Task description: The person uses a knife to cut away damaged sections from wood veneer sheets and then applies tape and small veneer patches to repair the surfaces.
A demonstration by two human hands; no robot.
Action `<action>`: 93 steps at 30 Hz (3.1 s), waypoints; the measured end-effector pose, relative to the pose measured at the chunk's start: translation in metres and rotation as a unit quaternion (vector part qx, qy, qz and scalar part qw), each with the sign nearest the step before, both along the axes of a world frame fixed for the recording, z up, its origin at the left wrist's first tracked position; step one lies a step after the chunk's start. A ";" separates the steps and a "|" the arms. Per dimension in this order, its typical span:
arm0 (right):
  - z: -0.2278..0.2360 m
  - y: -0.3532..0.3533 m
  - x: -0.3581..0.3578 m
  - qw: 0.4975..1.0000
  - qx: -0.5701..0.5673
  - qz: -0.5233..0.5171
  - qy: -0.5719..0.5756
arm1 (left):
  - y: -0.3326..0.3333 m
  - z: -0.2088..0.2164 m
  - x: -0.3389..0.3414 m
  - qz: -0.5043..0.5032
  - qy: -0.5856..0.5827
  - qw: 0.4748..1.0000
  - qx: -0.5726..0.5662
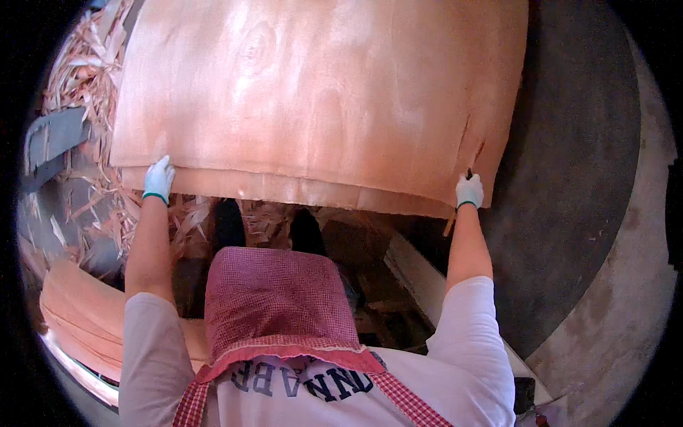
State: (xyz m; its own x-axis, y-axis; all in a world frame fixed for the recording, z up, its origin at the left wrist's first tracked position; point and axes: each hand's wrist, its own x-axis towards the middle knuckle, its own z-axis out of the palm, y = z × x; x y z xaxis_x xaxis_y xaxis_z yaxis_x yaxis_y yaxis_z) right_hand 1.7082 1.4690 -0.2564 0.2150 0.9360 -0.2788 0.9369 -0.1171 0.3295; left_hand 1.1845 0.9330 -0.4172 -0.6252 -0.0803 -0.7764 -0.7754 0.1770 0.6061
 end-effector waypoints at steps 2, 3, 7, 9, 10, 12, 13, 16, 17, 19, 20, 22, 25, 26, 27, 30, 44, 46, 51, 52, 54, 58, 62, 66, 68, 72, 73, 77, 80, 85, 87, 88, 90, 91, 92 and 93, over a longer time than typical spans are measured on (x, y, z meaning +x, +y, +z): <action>-0.007 0.008 0.008 1.000 -0.021 0.023 0.000 | -0.008 -0.003 -0.002 -0.001 -0.003 1.000 -0.007; -0.010 0.013 0.012 0.999 -0.032 0.036 0.001 | -0.022 -0.010 -0.007 0.001 -0.004 1.000 -0.011; -0.033 0.034 0.029 0.997 -0.066 0.019 0.032 | -0.047 -0.030 -0.021 0.014 0.001 1.000 0.005; -0.042 0.029 0.034 0.996 -0.051 0.010 0.071 | -0.014 -0.019 0.002 0.026 0.017 0.999 -0.016; -0.046 0.026 0.034 0.994 -0.045 0.009 0.096 | 0.000 -0.009 0.012 0.037 0.025 0.999 -0.010; -0.051 0.010 0.039 0.959 0.067 0.031 0.275 | -0.045 0.007 -0.003 0.009 0.068 0.998 -0.003; -0.054 -0.003 0.047 0.941 0.118 0.013 0.316 | -0.005 0.016 0.026 -0.076 0.198 0.957 -0.195; -0.041 -0.052 0.060 0.938 0.122 -0.031 0.324 | 0.052 0.067 0.098 -0.271 0.408 0.811 -0.320; -0.054 -0.071 0.086 0.964 0.105 -0.014 0.246 | 0.091 0.095 0.128 -0.376 0.445 0.748 -0.319; -0.073 -0.087 0.130 0.977 0.012 0.030 0.213 | 0.135 0.114 0.184 -0.513 0.465 0.674 -0.257; -0.068 -0.088 0.124 0.981 -0.027 0.011 0.193 | 0.168 0.143 0.203 -0.634 0.354 0.639 -0.254; -0.054 -0.074 0.114 0.987 -0.074 0.012 0.144 | 0.178 0.124 0.239 -0.638 0.427 0.579 -0.276; -0.047 -0.064 0.128 0.982 0.008 0.008 0.190 | 0.180 0.094 0.251 -0.685 0.349 0.556 -0.317; -0.043 -0.064 0.141 0.986 0.028 -0.009 0.162 | 0.185 0.094 0.246 -0.702 0.336 0.548 -0.306; -0.031 -0.062 0.150 0.975 0.040 -0.076 0.204 | 0.186 0.094 0.243 -0.711 0.331 0.540 -0.305; -0.014 -0.065 0.205 0.980 0.088 -0.118 0.137 | 0.182 0.087 0.240 -0.736 0.321 0.510 -0.309; 0.063 0.012 0.281 0.974 0.185 -0.117 0.063 | 0.201 0.097 0.242 -0.772 0.216 0.490 -0.342; 0.068 0.002 0.284 0.972 0.199 -0.114 0.058 | 0.200 0.095 0.240 -0.776 0.203 0.489 -0.342; 0.091 -0.051 0.283 0.968 0.198 -0.153 0.019 | 0.195 0.092 0.238 -0.783 0.181 0.497 -0.328; 0.097 -0.062 0.290 0.967 0.205 -0.154 0.004 | 0.197 0.090 0.238 -0.783 0.180 0.498 -0.325; 0.108 -0.076 0.301 0.964 0.217 -0.154 -0.021 | 0.196 0.089 0.237 -0.780 0.180 0.505 -0.324; 0.136 -0.066 0.290 0.963 0.253 -0.096 -0.011 | 0.197 0.093 0.232 -0.778 0.159 0.522 -0.311; 0.161 -0.048 0.239 0.968 0.244 -0.036 0.055 | 0.208 0.105 0.215 -0.776 0.117 0.552 -0.282; 0.174 -0.053 0.179 0.961 0.258 -0.022 0.096 | 0.200 0.133 0.201 -0.740 0.094 0.616 -0.254; 0.188 -0.068 0.143 0.959 0.247 -0.016 0.137 | 0.183 0.134 0.191 -0.721 0.141 0.636 -0.235; 0.206 -0.112 0.068 0.930 0.297 0.018 0.215 | 0.159 0.149 0.175 -0.715 0.105 0.656 -0.218; 0.205 -0.130 0.047 0.921 0.291 0.008 0.261 | 0.157 0.151 0.176 -0.710 0.120 0.679 -0.142; 0.205 -0.232 -0.094 0.807 0.193 -0.058 0.556 | 0.203 0.245 0.182 -0.652 0.103 0.747 0.081; 0.202 -0.324 -0.203 0.767 0.045 -0.057 0.638 | 0.234 0.345 0.161 -0.465 -0.051 0.826 0.313; 0.211 -0.408 -0.284 0.702 -0.325 0.034 0.633 | 0.202 0.370 0.044 -0.479 -0.044 0.845 0.235; 0.228 -0.411 -0.299 0.728 -0.218 0.291 0.582 | 0.152 0.345 -0.004 -0.436 0.020 0.892 0.117; 0.216 -0.415 -0.296 0.730 -0.226 0.264 0.588 | 0.117 0.319 -0.031 -0.446 0.050 0.888 0.098; 0.199 -0.416 -0.292 0.724 -0.289 0.117 0.615 | 0.041 0.279 -0.061 -0.424 0.160 0.891 0.024; 0.200 -0.418 -0.293 0.700 -0.346 -0.001 0.625 | -0.013 0.246 -0.075 -0.470 0.300 0.826 -0.078; 0.208 -0.421 -0.296 0.718 -0.323 0.011 0.617 | -0.055 0.243 -0.077 -0.507 0.263 0.812 -0.121; 0.210 -0.425 -0.297 0.719 -0.313 0.039 0.619 | -0.101 0.237 -0.077 -0.524 0.201 0.809 -0.174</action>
State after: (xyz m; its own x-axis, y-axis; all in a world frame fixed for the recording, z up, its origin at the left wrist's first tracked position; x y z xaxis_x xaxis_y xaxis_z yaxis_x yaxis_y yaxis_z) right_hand 1.4107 1.0441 -0.0461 -0.6074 0.5391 -0.5834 0.5537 -0.2393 -0.7976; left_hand 1.1075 0.8323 -0.1806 -0.6870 0.4878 -0.5386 0.1586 0.8240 0.5440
